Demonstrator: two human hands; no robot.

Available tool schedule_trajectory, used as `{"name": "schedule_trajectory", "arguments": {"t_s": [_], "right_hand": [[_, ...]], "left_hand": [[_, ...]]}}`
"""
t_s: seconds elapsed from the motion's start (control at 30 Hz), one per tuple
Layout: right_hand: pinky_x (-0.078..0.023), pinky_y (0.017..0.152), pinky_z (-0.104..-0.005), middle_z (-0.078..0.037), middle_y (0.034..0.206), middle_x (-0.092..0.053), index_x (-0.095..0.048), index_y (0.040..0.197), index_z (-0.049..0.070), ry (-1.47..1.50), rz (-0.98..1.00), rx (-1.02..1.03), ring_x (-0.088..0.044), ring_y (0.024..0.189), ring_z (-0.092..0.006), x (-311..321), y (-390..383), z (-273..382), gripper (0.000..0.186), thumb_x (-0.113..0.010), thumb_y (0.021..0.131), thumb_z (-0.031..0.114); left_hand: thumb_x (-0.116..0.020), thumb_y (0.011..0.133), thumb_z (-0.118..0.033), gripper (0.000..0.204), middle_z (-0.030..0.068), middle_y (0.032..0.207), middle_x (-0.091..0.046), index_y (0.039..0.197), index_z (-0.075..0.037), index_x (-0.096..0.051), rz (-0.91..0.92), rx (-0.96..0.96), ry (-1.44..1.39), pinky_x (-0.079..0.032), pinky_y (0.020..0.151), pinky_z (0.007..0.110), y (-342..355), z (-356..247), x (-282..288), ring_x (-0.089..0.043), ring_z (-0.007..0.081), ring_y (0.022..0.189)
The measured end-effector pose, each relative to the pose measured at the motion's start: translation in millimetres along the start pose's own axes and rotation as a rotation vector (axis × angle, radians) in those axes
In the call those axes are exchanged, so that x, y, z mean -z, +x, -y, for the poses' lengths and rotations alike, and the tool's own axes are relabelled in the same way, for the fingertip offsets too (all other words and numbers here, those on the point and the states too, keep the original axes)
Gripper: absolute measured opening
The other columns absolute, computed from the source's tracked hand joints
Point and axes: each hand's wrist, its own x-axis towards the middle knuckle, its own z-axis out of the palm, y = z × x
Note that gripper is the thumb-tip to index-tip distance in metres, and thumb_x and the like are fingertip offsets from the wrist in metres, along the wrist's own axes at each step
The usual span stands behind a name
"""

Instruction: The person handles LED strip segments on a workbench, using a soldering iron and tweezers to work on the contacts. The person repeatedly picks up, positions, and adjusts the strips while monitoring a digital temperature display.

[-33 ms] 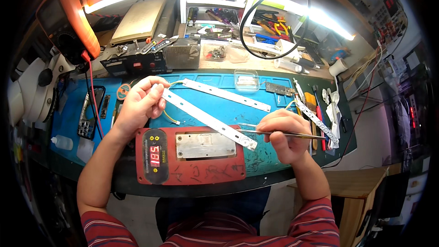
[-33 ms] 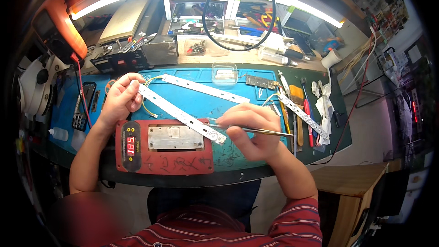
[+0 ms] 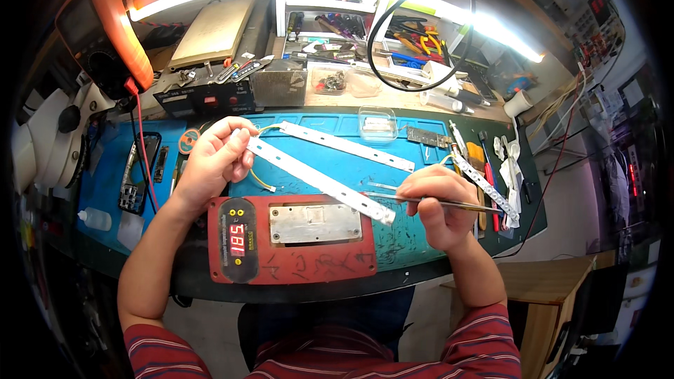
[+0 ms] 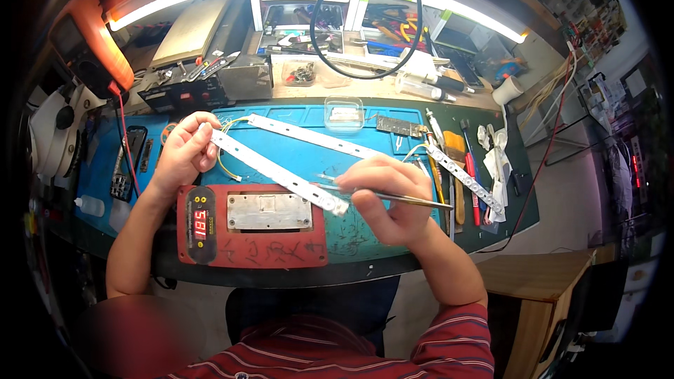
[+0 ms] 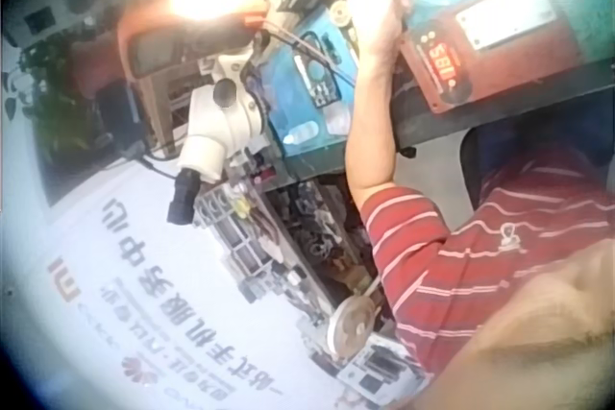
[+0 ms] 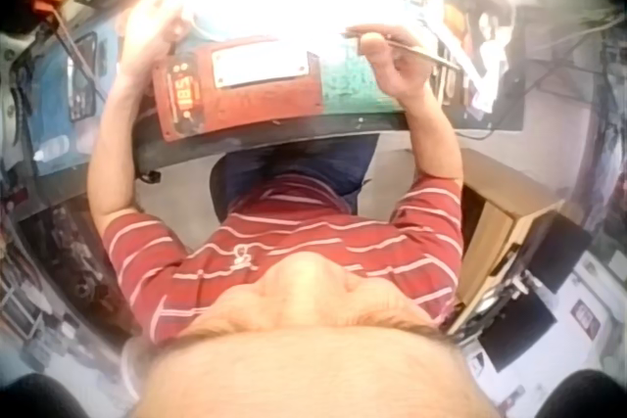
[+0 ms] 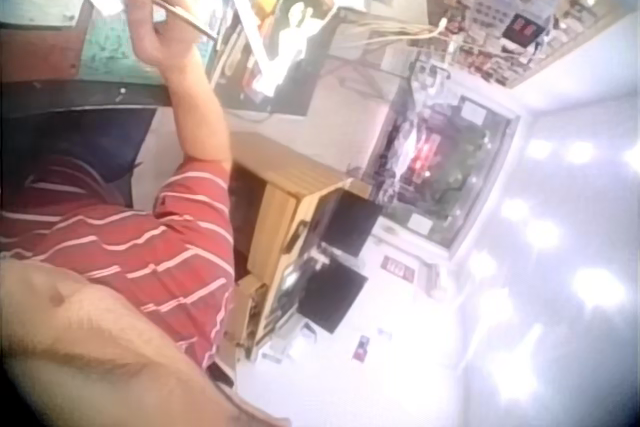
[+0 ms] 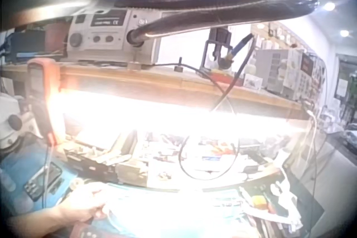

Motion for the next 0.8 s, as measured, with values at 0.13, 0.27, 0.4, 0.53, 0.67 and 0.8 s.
{"name": "schedule_trajectory", "arguments": {"t_s": [0.13,0.27,0.4,0.53,0.67,0.8], "right_hand": [[-0.051,0.062,-0.0280,-0.013,0.084,-0.070,-0.069,0.112,-0.003,-0.070,-0.197,-0.133,-0.064,0.069,-0.0166,-4,-2,-1,0.019,-0.062,0.101,0.010],[-0.050,0.067,-0.0255,-0.010,0.092,-0.070,-0.071,0.112,0.000,-0.271,-0.203,-0.182,-0.065,0.080,-0.0161,-6,7,-4,0.016,-0.065,0.098,0.005],[-0.051,0.065,-0.0266,-0.010,0.091,-0.070,-0.072,0.111,0.000,-0.325,-0.090,-0.132,-0.066,0.076,-0.0162,-7,11,-7,0.017,-0.068,0.095,0.003],[-0.052,0.059,-0.0292,-0.011,0.086,-0.071,-0.073,0.109,0.002,-0.331,-0.026,-0.061,-0.067,0.068,-0.0198,-10,9,-7,0.020,-0.072,0.089,0.003],[-0.053,0.058,-0.0299,-0.010,0.084,-0.071,-0.073,0.106,0.004,-0.268,0.107,0.001,-0.068,0.068,-0.0214,-9,9,-5,0.021,-0.075,0.085,0.002],[-0.054,0.056,-0.0292,-0.006,0.082,-0.071,-0.074,0.103,0.007,-0.300,0.198,0.098,-0.070,0.067,-0.0198,-13,7,-8,0.027,-0.080,0.078,-0.001]], "left_hand": [[-0.056,0.107,-0.023,0.016,-0.0006,0.081,-0.059,0.115,-0.009,-0.057,0.001,-0.022,-0.090,-0.037,0.056,0.018,0,-3,0,-0.051,0.0052,0.066],[-0.056,0.107,-0.024,0.017,-0.0006,0.081,-0.059,0.116,-0.010,-0.057,-0.030,-0.082,-0.052,-0.037,0.057,0.018,-1,-5,1,-0.051,0.0057,0.068],[-0.057,0.107,-0.024,0.017,-0.0006,0.081,-0.059,0.116,-0.009,-0.057,-0.033,-0.124,-0.032,-0.036,0.057,0.019,-1,-3,0,-0.051,0.0057,0.068],[-0.058,0.107,-0.024,0.018,-0.0010,0.079,-0.058,0.116,-0.008,-0.057,-0.008,-0.101,-0.017,-0.036,0.055,0.019,-2,-6,-2,-0.050,0.0052,0.065],[-0.058,0.107,-0.024,0.019,-0.0010,0.075,-0.057,0.115,-0.007,-0.057,-0.003,-0.074,-0.003,-0.035,0.052,0.017,-3,-5,-4,-0.049,0.0039,0.062],[-0.059,0.106,-0.024,0.018,-0.0008,0.078,-0.059,0.113,-0.007,-0.059,0.031,-0.032,0.002,-0.038,0.056,0.018,-5,-7,-3,-0.052,0.0043,0.065]]}}
